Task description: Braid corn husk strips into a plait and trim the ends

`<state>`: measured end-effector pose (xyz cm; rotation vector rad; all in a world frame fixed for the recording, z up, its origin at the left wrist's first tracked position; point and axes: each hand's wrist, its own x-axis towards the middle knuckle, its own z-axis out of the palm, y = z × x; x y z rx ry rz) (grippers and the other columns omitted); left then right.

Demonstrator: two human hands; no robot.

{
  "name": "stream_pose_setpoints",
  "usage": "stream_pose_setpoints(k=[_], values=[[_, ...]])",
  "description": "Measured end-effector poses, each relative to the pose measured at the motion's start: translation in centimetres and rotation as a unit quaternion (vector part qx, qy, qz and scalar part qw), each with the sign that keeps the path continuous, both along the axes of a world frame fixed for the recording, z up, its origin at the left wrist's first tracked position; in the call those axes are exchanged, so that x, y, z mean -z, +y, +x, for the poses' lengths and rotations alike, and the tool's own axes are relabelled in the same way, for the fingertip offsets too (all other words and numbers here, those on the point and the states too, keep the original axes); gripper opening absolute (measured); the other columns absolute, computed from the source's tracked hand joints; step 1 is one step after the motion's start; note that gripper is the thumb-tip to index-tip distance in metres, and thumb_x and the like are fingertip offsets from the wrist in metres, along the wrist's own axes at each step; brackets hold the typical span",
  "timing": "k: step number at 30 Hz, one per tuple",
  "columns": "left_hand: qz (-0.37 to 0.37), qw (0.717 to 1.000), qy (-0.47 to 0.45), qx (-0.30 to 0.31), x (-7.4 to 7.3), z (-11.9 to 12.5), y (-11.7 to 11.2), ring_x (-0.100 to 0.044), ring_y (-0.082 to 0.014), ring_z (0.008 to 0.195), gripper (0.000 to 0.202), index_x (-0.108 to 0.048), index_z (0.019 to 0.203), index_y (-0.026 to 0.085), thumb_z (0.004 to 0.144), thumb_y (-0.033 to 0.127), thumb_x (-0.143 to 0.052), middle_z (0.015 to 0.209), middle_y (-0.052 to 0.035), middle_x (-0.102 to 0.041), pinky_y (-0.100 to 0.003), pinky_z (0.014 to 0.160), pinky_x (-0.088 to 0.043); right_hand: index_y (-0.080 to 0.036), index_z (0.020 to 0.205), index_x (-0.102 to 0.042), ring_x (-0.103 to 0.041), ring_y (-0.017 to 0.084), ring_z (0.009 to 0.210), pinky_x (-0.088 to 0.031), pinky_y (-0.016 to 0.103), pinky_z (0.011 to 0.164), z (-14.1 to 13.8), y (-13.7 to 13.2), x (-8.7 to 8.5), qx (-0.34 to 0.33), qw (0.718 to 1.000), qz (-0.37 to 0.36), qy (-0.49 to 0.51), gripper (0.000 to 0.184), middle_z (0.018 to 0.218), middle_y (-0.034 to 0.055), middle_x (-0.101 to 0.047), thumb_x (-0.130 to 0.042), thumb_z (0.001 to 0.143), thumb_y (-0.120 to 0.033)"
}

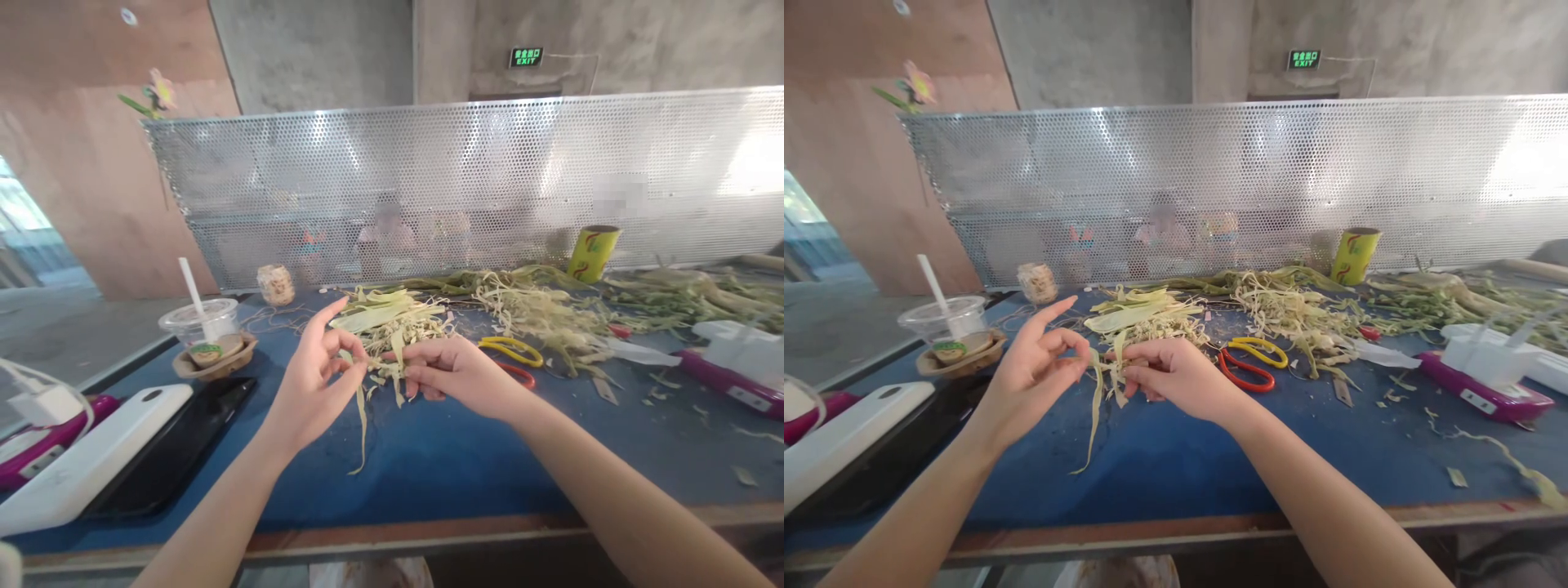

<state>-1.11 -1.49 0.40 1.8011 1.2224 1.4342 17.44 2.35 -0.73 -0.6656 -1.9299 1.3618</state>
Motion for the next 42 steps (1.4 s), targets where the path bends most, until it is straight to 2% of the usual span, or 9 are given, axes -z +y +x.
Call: stream_pose_setpoints(k=[4,8,11,23,27,31,34,37,42], values=[[-0.028,0.997,0.032,0.058,0.2,0.3,-0.2,-0.055,-0.0169,0.081,0.08,-0.013,0.139,0.02,0.073,0.019,-0.058,0.085,-0.0038,-0.059,-0.027,0.061,-0.045,-0.018,0.116,-0.04,-0.052,0.008,0.059,-0.039,0.02,0.053,-0.1,-0.1,0.6,0.001,0.999,0.033,0.014,0.038,0.065,-0.0027,-0.058,-0.049,0.08,-0.013],[-0.07,0.995,0.039,0.06,0.0,1.0,-0.5,-0.058,-0.0167,0.071,0.108,0.006,0.14,0.023,0.064,0.024,-0.07,0.076,-0.0004,-0.063,-0.025,0.055,-0.043,-0.019,0.118,-0.031,-0.051,0.008,0.061,-0.04,0.02,0.055,-0.2,-0.5,0.6,-0.015,0.998,0.058,0.002,0.036,0.068,-0.0027,-0.055,-0.041,0.084,-0.012],[-0.05,0.997,0.024,0.048,0.0,1.3,-0.7,-0.058,-0.016,0.065,0.111,0.016,0.139,0.025,0.067,0.023,-0.068,0.076,-0.0012,-0.067,-0.025,0.051,-0.042,-0.019,0.12,-0.026,-0.049,0.008,0.059,-0.038,0.02,0.053,-0.1,-0.7,0.3,-0.019,0.998,0.056,-0.011,0.036,0.066,-0.0034,-0.053,-0.039,0.086,-0.014],[-0.038,0.997,-0.061,0.035,0.1,1.7,-1.0,-0.059,-0.0113,0.057,0.098,-0.007,0.141,0.022,0.065,0.017,-0.068,0.062,0.0035,-0.064,-0.024,0.059,-0.05,-0.02,0.122,-0.029,-0.042,0.006,0.049,-0.033,0.019,0.048,1.1,-0.3,-0.6,-0.029,0.997,0.061,0.046,0.039,0.055,-0.0074,-0.049,-0.041,0.086,-0.015],[-0.079,0.99,-0.099,0.061,-0.2,1.4,-0.8,-0.058,-0.011,0.051,0.098,-0.003,0.141,0.024,0.069,0.021,-0.067,0.073,-0.0019,-0.07,-0.024,0.05,-0.05,-0.02,0.113,-0.033,-0.038,0.005,0.043,-0.03,0.017,0.043,0.8,0.1,-0.4,-0.023,0.998,0.008,0.06,0.03,0.054,-0.008,-0.051,-0.044,0.085,-0.022],[-0.107,0.984,-0.1,0.102,0.0,1.1,-0.6,-0.055,-0.0097,0.044,0.097,0.01,0.14,0.03,0.075,0.025,-0.062,0.088,-0.0072,-0.071,-0.027,0.046,-0.051,-0.018,0.107,-0.039,-0.051,0.007,0.057,-0.038,0.018,0.049,0.2,0.1,0.0,-0.017,0.999,-0.018,0.031,0.032,0.069,-0.0025,-0.057,-0.054,0.081,-0.029],[-0.103,0.98,-0.094,0.142,0.4,0.9,-0.5,-0.057,-0.0082,0.045,0.101,0.025,0.132,0.041,0.078,0.022,-0.059,0.115,-0.0123,-0.061,-0.026,0.044,-0.051,-0.016,0.095,-0.05,-0.058,0.01,0.067,-0.044,0.021,0.06,0.1,0.1,0.3,-0.024,1.0,0.01,0.015,0.025,0.076,0.0005,-0.06,-0.06,0.076,-0.03],[-0.109,0.974,-0.096,0.174,0.7,1.0,-0.5,-0.058,-0.0064,0.051,0.105,0.028,0.125,0.052,0.077,0.017,-0.059,0.14,-0.0134,-0.035,-0.024,0.043,-0.05,-0.016,0.08,-0.057,-0.06,0.011,0.066,-0.045,0.024,0.062,-0.1,0.3,0.7,-0.029,0.999,0.033,-0.004,0.017,0.071,0.0012,-0.063,-0.058,0.077,-0.033],[-0.118,0.966,-0.147,0.175,0.6,1.5,-0.4,-0.063,-0.0115,0.071,0.119,0.021,0.127,0.053,0.064,0.007,-0.069,0.145,-0.0119,-0.024,-0.024,0.052,-0.052,-0.017,0.068,-0.056,-0.051,0.009,0.054,-0.039,0.022,0.052,-0.4,0.3,1.0,0.066,0.996,0.055,0.006,0.02,0.06,-0.0025,-0.054,-0.063,0.071,-0.034]])
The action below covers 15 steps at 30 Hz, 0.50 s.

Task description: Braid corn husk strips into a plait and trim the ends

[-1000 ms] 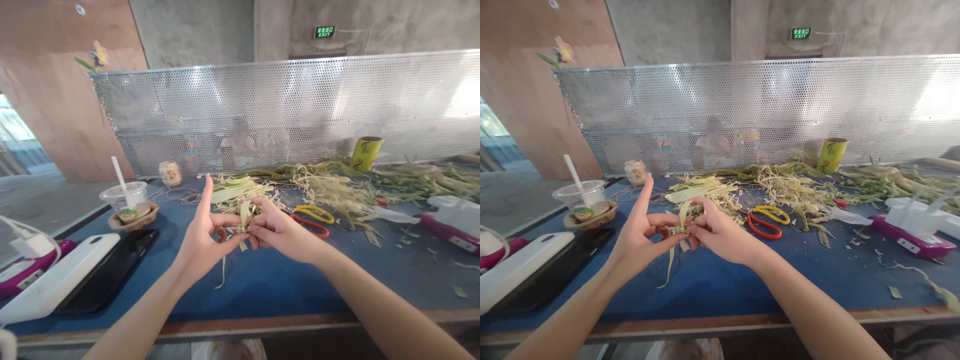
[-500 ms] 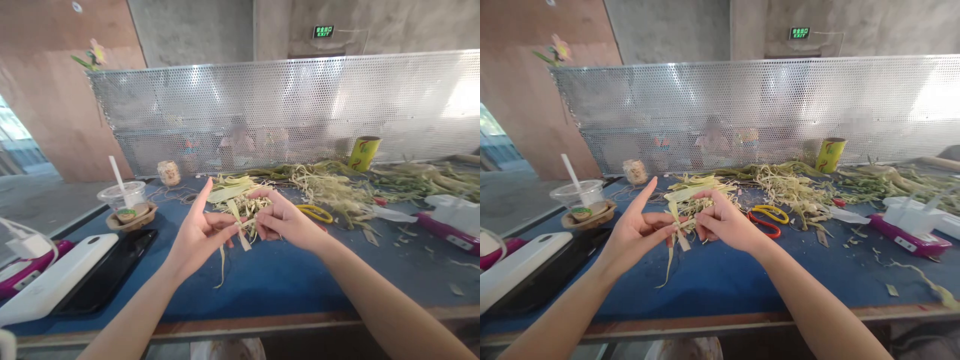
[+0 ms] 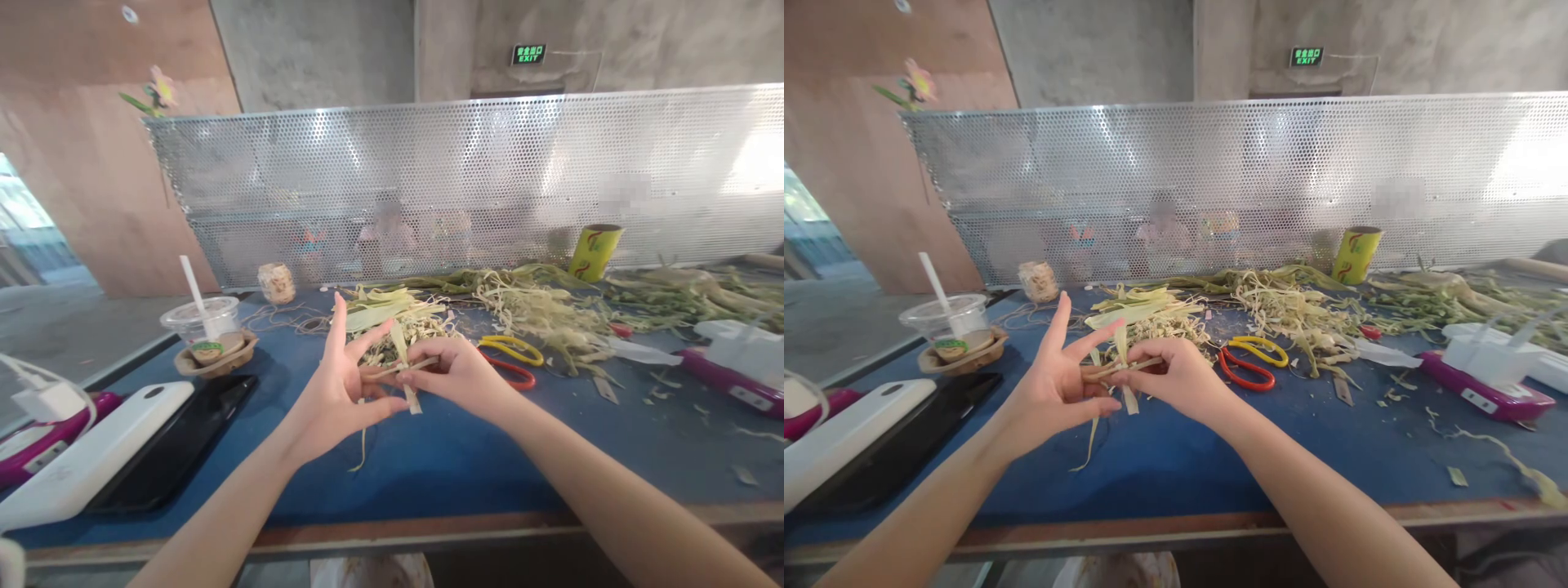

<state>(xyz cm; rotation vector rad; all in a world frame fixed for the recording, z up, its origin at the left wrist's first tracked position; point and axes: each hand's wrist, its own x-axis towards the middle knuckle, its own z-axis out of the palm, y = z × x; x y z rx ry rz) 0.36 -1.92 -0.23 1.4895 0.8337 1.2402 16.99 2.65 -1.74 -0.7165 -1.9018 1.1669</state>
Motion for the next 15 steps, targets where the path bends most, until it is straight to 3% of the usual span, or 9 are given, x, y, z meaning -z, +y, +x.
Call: stream_pose_setpoints(k=[4,7,11,15], values=[[-0.032,0.999,-0.007,-0.036,0.2,0.4,0.2,-0.062,-0.0093,0.066,0.12,0.016,0.13,0.051,0.061,0.008,-0.072,0.14,-0.0123,-0.035,-0.022,0.05,-0.05,-0.017,0.057,-0.045,-0.038,0.005,0.048,-0.03,0.018,0.046,-0.2,-0.3,-0.3,0.03,0.999,0.032,-0.025,0.026,0.055,-0.0066,-0.04,-0.067,0.066,-0.028],[-0.041,0.998,0.018,-0.042,0.6,0.7,0.3,-0.06,-0.0082,0.06,0.125,0.026,0.126,0.05,0.06,0.009,-0.072,0.136,-0.0134,-0.039,-0.021,0.045,-0.049,-0.016,0.056,-0.046,-0.039,0.005,0.05,-0.032,0.018,0.047,-0.3,-0.5,-0.2,0.03,0.998,0.037,-0.038,0.024,0.055,-0.006,-0.042,-0.065,0.067,-0.026],[-0.062,0.995,0.069,-0.031,1.2,1.1,0.1,-0.054,-0.0068,0.047,0.131,0.04,0.119,0.045,0.061,0.011,-0.072,0.108,-0.008,-0.058,-0.021,0.037,-0.045,-0.016,0.061,-0.051,-0.043,0.005,0.046,-0.033,0.018,0.043,-0.9,-0.4,0.6,0.018,0.999,-0.032,-0.022,0.017,0.056,-0.0045,-0.049,-0.063,0.068,-0.026],[-0.062,0.997,0.045,-0.028,1.3,1.3,0.1,-0.055,-0.0088,0.048,0.132,0.04,0.12,0.045,0.06,0.013,-0.073,0.102,-0.0063,-0.057,-0.02,0.032,-0.043,-0.017,0.07,-0.053,-0.036,0.003,0.034,-0.03,0.017,0.034,-1.2,-0.3,1.1,0.017,0.996,-0.086,0.013,0.018,0.051,-0.0065,-0.049,-0.061,0.071,-0.033]])
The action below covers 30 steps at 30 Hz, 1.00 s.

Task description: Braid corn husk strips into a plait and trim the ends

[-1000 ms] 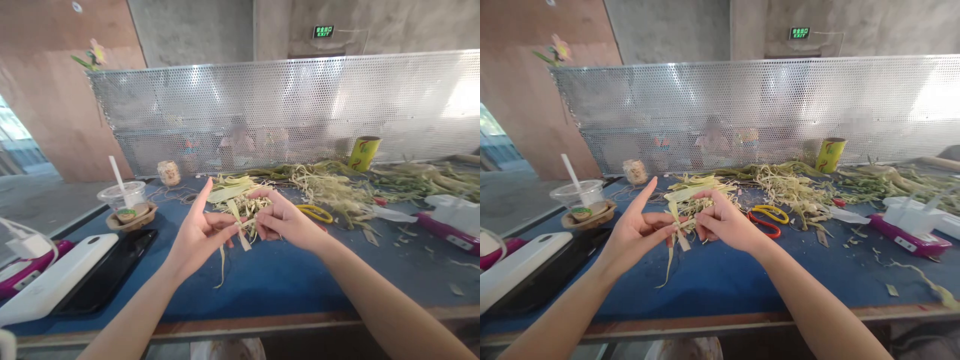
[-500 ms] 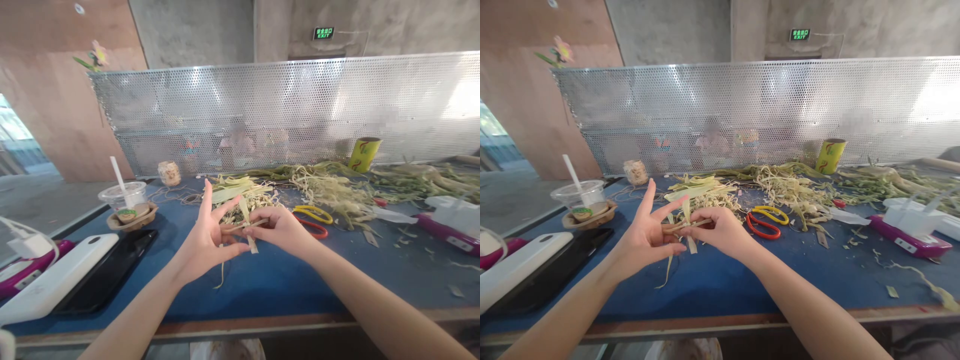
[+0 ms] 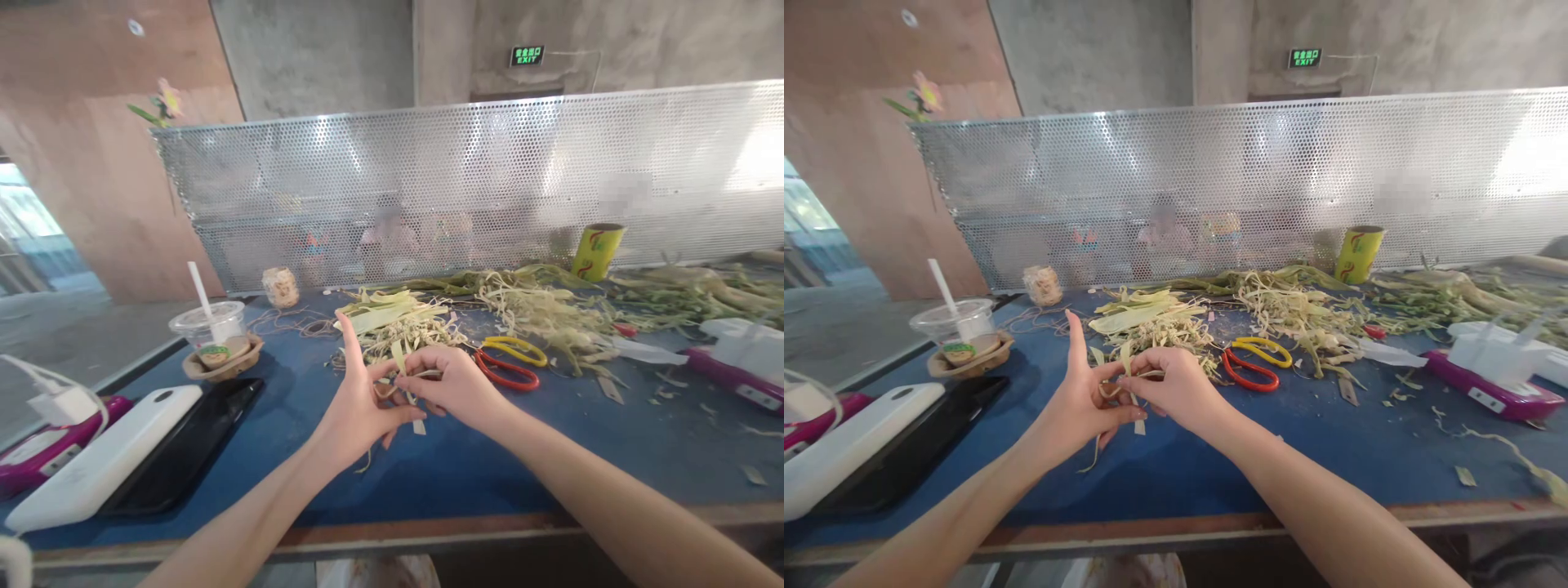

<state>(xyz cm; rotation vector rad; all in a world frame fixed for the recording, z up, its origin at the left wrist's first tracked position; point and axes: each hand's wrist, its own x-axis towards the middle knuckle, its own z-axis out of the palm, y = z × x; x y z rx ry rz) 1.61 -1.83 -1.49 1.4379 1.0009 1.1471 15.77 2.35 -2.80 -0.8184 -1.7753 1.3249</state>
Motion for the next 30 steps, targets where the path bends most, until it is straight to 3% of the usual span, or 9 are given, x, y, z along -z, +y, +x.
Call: stream_pose_setpoints(k=[3,5,7,9,13,17,21,26,30], values=[[0.011,1.0,-0.007,-0.013,-0.2,-0.3,0.1,-0.058,-0.0096,0.052,0.128,0.037,0.12,0.049,0.062,0.013,-0.072,0.116,-0.0088,-0.052,-0.023,0.037,-0.046,-0.016,0.071,-0.053,-0.039,0.004,0.034,-0.033,0.017,0.034,0.1,0.3,-0.2,-0.023,0.999,-0.013,0.023,0.025,0.048,-0.007,-0.047,-0.06,0.072,-0.04],[0.031,0.999,0.001,-0.038,-0.3,-0.6,0.2,-0.062,-0.0116,0.06,0.125,0.034,0.124,0.046,0.064,0.014,-0.071,0.116,-0.0085,-0.054,-0.024,0.045,-0.05,-0.016,0.07,-0.05,-0.04,0.004,0.035,-0.034,0.017,0.034,0.3,0.5,-0.4,-0.025,0.997,-0.042,0.052,0.031,0.049,-0.0067,-0.046,-0.057,0.073,-0.047],[0.061,0.996,0.01,-0.064,-0.4,-0.9,0.2,-0.063,-0.0138,0.069,0.118,0.029,0.13,0.038,0.068,0.016,-0.068,0.104,-0.0066,-0.063,-0.025,0.052,-0.05,-0.016,0.07,-0.049,-0.041,0.005,0.036,-0.034,0.018,0.033,0.5,0.6,-0.7,-0.027,0.994,-0.07,0.081,0.038,0.052,-0.0053,-0.047,-0.051,0.075,-0.053],[0.089,0.992,0.022,-0.09,-0.5,-1.2,0.2,-0.061,-0.0134,0.064,0.111,0.022,0.136,0.03,0.07,0.02,-0.067,0.087,-0.0039,-0.067,-0.024,0.053,-0.049,-0.016,0.067,-0.048,-0.04,0.005,0.037,-0.034,0.018,0.032,0.5,0.6,-0.9,-0.035,0.993,-0.072,0.088,0.041,0.052,-0.0048,-0.047,-0.051,0.074,-0.056],[0.118,0.984,0.045,-0.129,-0.9,-1.1,0.0,-0.053,-0.0103,0.044,0.104,0.007,0.14,0.028,0.068,0.023,-0.068,0.069,0.0007,-0.067,-0.024,0.045,-0.046,-0.015,0.066,-0.051,-0.033,0.002,0.034,-0.029,0.016,0.031,0.5,0.3,-1.0,-0.025,0.998,-0.035,0.045,0.034,0.048,-0.0083,-0.042,-0.068,0.064,-0.045],[0.115,0.983,0.033,-0.139,-1.4,-0.9,-0.1,-0.057,-0.0126,0.049,0.105,0.011,0.14,0.025,0.07,0.022,-0.067,0.059,0.0033,-0.064,-0.024,0.048,-0.046,-0.016,0.064,-0.05,-0.032,0.001,0.035,-0.028,0.015,0.033,0.5,0.3,-0.7,-0.01,0.998,-0.027,0.048,0.028,0.05,-0.008,-0.044,-0.068,0.066,-0.037],[0.126,0.981,0.025,-0.143,-1.5,-1.4,0.4,-0.06,-0.013,0.056,0.106,0.014,0.139,0.023,0.07,0.021,-0.067,0.06,0.0036,-0.064,-0.025,0.056,-0.047,-0.017,0.065,-0.048,-0.033,0.002,0.033,-0.027,0.016,0.034,0.7,0.5,-0.4,0.005,1.0,-0.006,0.03,0.025,0.045,-0.0094,-0.039,-0.062,0.072,-0.037],[0.052,0.994,0.035,-0.092,-1.4,-2.4,1.3,-0.06,-0.0126,0.064,0.099,0.011,0.14,0.016,0.074,0.031,-0.062,0.078,-0.0049,-0.068,-0.022,0.055,-0.044,-0.016,0.058,-0.046,-0.037,0.004,0.046,-0.032,0.017,0.044,0.4,-0.1,-0.7,-0.004,0.993,0.102,-0.059,0.025,0.054,-0.0062,-0.041,-0.065,0.067,-0.028],[0.038,0.994,0.04,-0.096,-1.4,-2.2,1.3,-0.058,-0.0114,0.061,0.107,0.002,0.141,0.016,0.064,0.022,-0.071,0.069,-0.0005,-0.067,-0.022,0.057,-0.044,-0.016,0.058,-0.047,-0.038,0.005,0.049,-0.032,0.018,0.047,0.1,-0.4,-0.7,-0.009,0.989,0.125,-0.073,0.022,0.055,-0.0057,-0.041,-0.062,0.07,-0.028]])
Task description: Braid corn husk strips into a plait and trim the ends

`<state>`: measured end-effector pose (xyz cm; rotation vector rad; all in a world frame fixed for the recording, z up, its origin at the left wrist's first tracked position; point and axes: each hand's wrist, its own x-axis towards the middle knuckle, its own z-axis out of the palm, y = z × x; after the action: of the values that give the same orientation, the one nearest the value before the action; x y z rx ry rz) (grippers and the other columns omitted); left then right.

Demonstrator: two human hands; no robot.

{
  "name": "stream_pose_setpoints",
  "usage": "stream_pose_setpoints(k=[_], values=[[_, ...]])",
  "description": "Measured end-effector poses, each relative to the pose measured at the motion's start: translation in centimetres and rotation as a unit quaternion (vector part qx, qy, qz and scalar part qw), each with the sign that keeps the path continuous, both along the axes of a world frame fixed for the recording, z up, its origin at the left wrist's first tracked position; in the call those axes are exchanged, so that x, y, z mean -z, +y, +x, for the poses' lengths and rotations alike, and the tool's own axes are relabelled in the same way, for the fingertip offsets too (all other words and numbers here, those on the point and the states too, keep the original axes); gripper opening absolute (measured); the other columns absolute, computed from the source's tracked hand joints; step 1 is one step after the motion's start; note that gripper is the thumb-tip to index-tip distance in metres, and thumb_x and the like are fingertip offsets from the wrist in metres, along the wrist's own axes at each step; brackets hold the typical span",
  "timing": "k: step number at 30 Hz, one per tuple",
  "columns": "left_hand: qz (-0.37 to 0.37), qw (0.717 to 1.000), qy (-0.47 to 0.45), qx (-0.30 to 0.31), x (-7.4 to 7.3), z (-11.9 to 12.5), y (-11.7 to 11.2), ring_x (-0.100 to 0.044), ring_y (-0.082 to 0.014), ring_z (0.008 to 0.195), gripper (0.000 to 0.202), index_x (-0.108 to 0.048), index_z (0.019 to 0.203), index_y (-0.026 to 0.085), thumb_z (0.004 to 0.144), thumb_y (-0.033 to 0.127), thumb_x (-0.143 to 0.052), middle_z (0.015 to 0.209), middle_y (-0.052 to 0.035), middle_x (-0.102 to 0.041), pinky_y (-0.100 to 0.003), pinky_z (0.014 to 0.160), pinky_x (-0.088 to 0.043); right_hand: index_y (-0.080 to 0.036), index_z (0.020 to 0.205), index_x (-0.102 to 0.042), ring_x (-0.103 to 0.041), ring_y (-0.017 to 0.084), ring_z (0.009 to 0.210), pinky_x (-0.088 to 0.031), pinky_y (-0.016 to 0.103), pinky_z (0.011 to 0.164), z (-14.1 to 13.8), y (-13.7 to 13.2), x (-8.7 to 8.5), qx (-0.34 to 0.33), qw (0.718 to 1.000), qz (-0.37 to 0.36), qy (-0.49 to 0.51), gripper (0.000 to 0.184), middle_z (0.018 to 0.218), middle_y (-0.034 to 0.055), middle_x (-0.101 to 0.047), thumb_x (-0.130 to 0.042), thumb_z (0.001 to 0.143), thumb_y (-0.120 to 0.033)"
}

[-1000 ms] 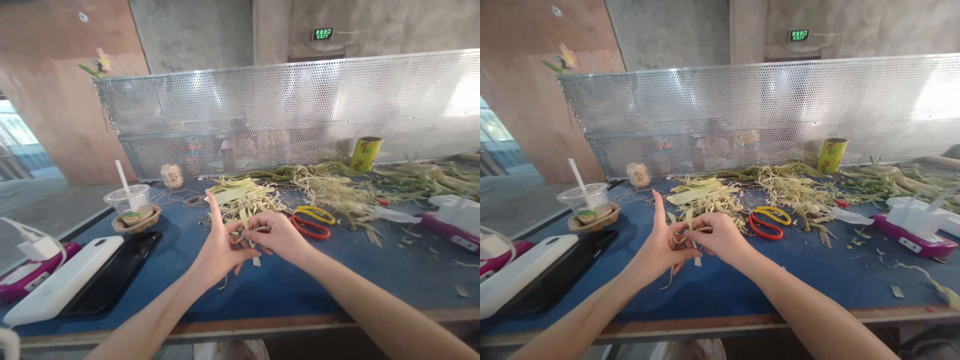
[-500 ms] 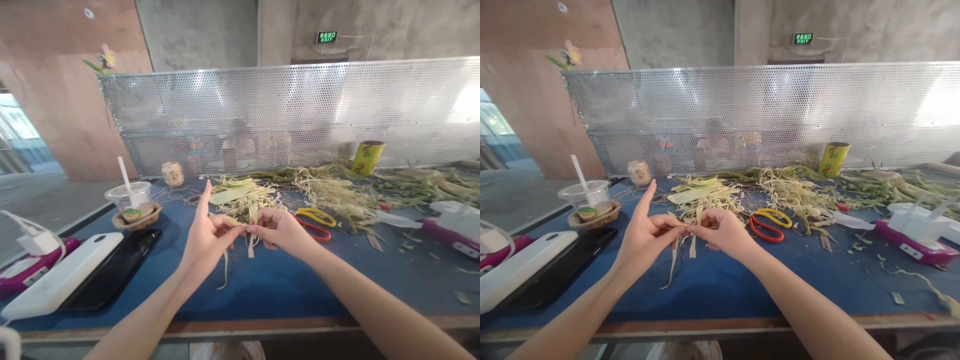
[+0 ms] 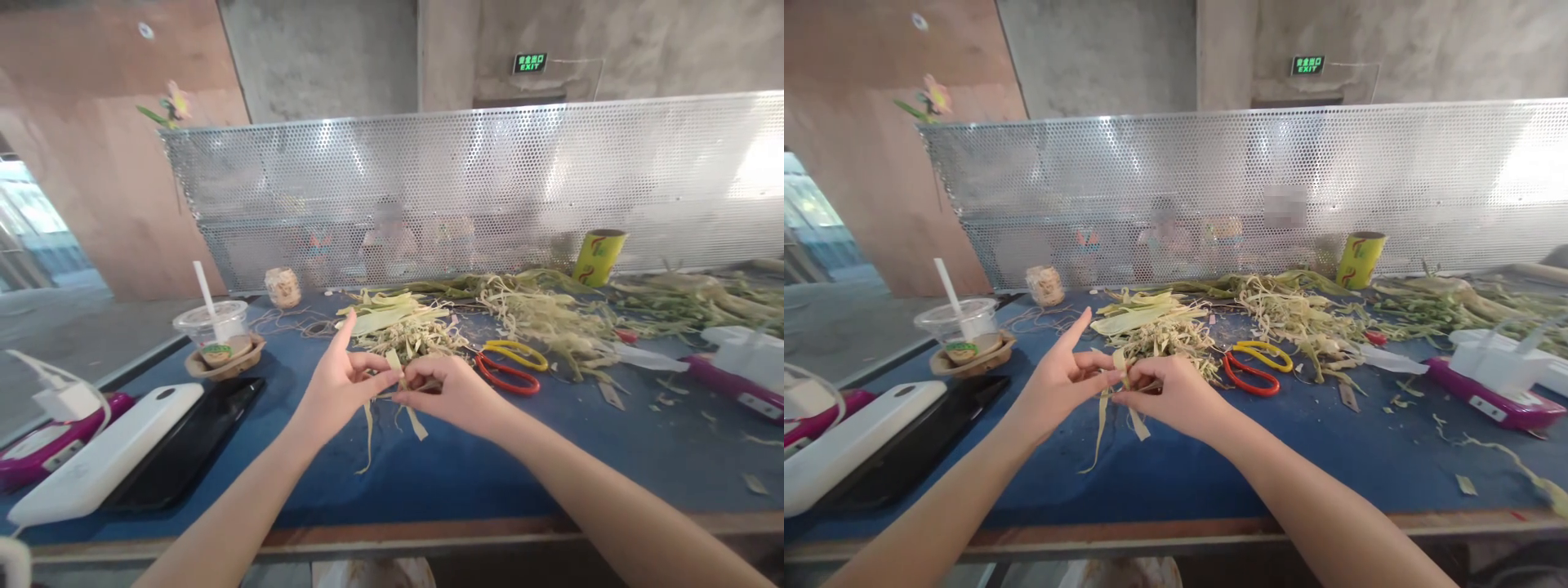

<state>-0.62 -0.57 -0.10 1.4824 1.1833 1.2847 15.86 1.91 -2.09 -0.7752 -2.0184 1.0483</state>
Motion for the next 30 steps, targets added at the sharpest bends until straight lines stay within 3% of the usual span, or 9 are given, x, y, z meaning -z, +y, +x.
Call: stream_pose_setpoints(k=[4,10,14,18,23,30], values=[[0.042,0.998,-0.043,-0.02,0.2,0.5,-0.2,-0.058,-0.0112,0.06,0.107,0.0,0.141,0.018,0.061,0.014,-0.072,0.06,0.0039,-0.063,-0.024,0.062,-0.046,-0.017,0.06,-0.047,-0.036,0.005,0.046,-0.031,0.019,0.045,0.0,0.0,0.2,0.005,1.0,-0.003,0.014,0.021,0.053,-0.006,-0.04,-0.055,0.075,-0.029],[0.08,0.991,-0.095,-0.046,0.9,0.8,0.1,-0.057,-0.0082,0.058,0.108,0.001,0.141,0.019,0.061,0.012,-0.071,0.058,0.0075,-0.061,-0.023,0.067,-0.047,-0.017,0.057,-0.039,-0.035,0.003,0.042,-0.029,0.017,0.041,-0.2,0.4,0.8,-0.035,0.999,-0.024,0.011,0.028,0.05,-0.0079,-0.036,-0.059,0.073,-0.028],[0.008,0.999,-0.034,-0.028,0.7,0.5,0.4,-0.059,-0.0107,0.06,0.099,0.003,0.141,0.014,0.069,0.022,-0.066,0.071,-0.0001,-0.066,-0.025,0.063,-0.046,-0.017,0.061,-0.046,-0.035,0.002,0.03,-0.027,0.016,0.032,-0.1,0.8,1.1,-0.016,0.994,-0.107,0.007,0.025,0.047,-0.0079,-0.045,-0.055,0.077,-0.034],[-0.043,0.998,0.007,0.04,0.3,-0.1,0.4,-0.062,-0.0156,0.081,0.099,0.001,0.141,0.015,0.069,0.025,-0.067,0.094,-0.0083,-0.067,-0.027,0.071,-0.045,-0.017,0.061,-0.047,-0.04,0.003,0.027,-0.031,0.016,0.028,0.3,1.2,0.7,-0.033,0.986,-0.157,0.048,0.031,0.047,-0.0069,-0.048,-0.05,0.08,-0.041],[-0.027,0.995,0.079,0.057,0.3,-0.4,0.4,-0.059,-0.0142,0.066,0.093,-0.007,0.14,0.014,0.069,0.024,-0.066,0.065,0.0018,-0.063,-0.028,0.068,-0.044,-0.015,0.064,-0.051,-0.041,0.003,0.032,-0.033,0.015,0.032,0.4,1.2,0.5,-0.027,0.988,-0.148,0.041,0.031,0.051,-0.0049,-0.052,-0.058,0.073,-0.044],[0.035,0.995,0.089,0.027,0.5,-0.5,0.5,-0.057,-0.0134,0.065,0.082,-0.013,0.138,0.017,0.073,0.024,-0.062,0.064,0.0036,-0.059,-0.028,0.068,-0.043,-0.016,0.065,-0.05,-0.04,0.004,0.044,-0.033,0.016,0.043,0.5,1.2,0.4,-0.001,0.991,-0.13,0.038,0.026,0.052,-0.0055,-0.048,-0.06,0.074,-0.039]])
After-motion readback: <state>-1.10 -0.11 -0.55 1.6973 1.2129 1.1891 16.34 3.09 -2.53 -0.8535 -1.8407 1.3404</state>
